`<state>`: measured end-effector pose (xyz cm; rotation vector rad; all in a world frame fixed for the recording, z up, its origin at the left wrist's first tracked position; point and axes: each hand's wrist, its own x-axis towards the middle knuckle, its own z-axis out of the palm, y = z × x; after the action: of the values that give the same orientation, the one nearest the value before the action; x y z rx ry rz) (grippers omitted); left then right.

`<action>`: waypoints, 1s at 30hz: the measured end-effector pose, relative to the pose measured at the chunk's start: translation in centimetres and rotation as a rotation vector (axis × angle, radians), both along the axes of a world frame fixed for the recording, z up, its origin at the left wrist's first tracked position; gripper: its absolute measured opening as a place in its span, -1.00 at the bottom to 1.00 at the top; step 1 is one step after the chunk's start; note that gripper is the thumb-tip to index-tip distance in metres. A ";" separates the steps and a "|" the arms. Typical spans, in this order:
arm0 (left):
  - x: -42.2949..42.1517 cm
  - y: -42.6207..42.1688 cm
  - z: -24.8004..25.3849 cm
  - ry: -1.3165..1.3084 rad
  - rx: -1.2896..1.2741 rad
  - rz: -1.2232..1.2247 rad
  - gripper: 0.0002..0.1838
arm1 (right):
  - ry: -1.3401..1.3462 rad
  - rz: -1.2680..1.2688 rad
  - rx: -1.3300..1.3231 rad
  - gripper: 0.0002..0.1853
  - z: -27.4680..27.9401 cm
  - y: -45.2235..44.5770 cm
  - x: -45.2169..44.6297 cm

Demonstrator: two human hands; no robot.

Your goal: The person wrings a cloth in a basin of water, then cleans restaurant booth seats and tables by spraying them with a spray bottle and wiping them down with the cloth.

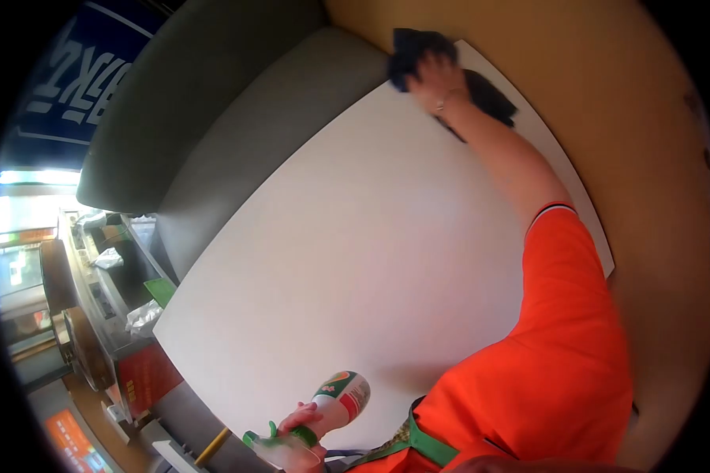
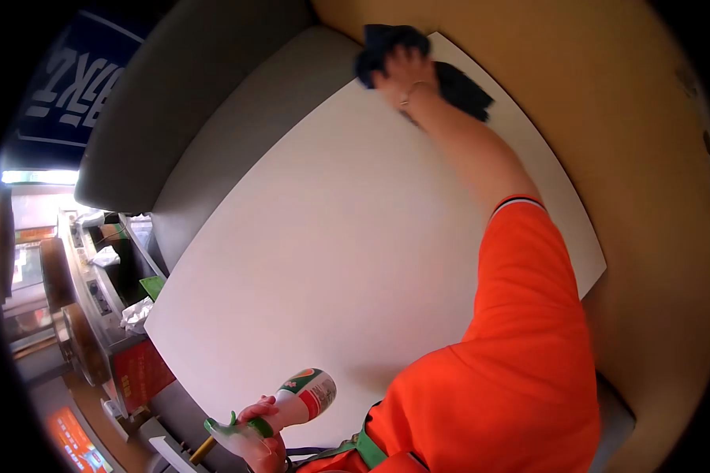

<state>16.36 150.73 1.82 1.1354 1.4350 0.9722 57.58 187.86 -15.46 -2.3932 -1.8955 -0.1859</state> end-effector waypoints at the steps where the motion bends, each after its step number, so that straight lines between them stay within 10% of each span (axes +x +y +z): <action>1: 0.2 -0.1 0.3 0.009 -0.031 -0.028 -0.61 | 0.085 0.206 0.033 -0.44 0.4 0.5 -5.0; 4: -0.4 0.2 0.8 0.004 -0.141 -0.146 -0.22 | 0.208 0.608 -0.065 -0.37 0.6 -5.5 -17.3; 9: 2.7 3.1 1.4 -0.100 -0.129 -0.075 -0.35 | 0.557 1.108 -0.315 -0.42 1.6 -24.0 -15.7; 11: 3.3 3.7 0.7 -0.150 -0.087 -0.052 -0.40 | 0.352 1.123 -0.720 -0.73 3.6 -28.1 -9.5; 17: 4.3 4.1 -0.3 -0.066 -0.049 -0.113 -0.70 | 0.104 0.680 0.100 -0.79 1.0 -11.1 -0.2; 21: 4.6 3.2 0.0 0.044 0.026 -0.125 -0.76 | 0.079 0.254 -0.011 -0.60 -0.1 -3.4 -2.1; 23: 5.0 3.2 0.5 -0.033 -0.009 -0.097 -0.71 | 0.089 0.412 0.230 -0.51 -1.6 -7.7 -4.7; 30: 6.3 4.3 1.5 -0.058 0.039 -0.127 -0.62 | 0.402 1.110 -0.432 -0.54 0.7 -27.8 -20.0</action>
<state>22.68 155.04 3.36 1.2028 1.2864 0.9395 37.58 160.07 -14.74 -1.0232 -2.8202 0.7572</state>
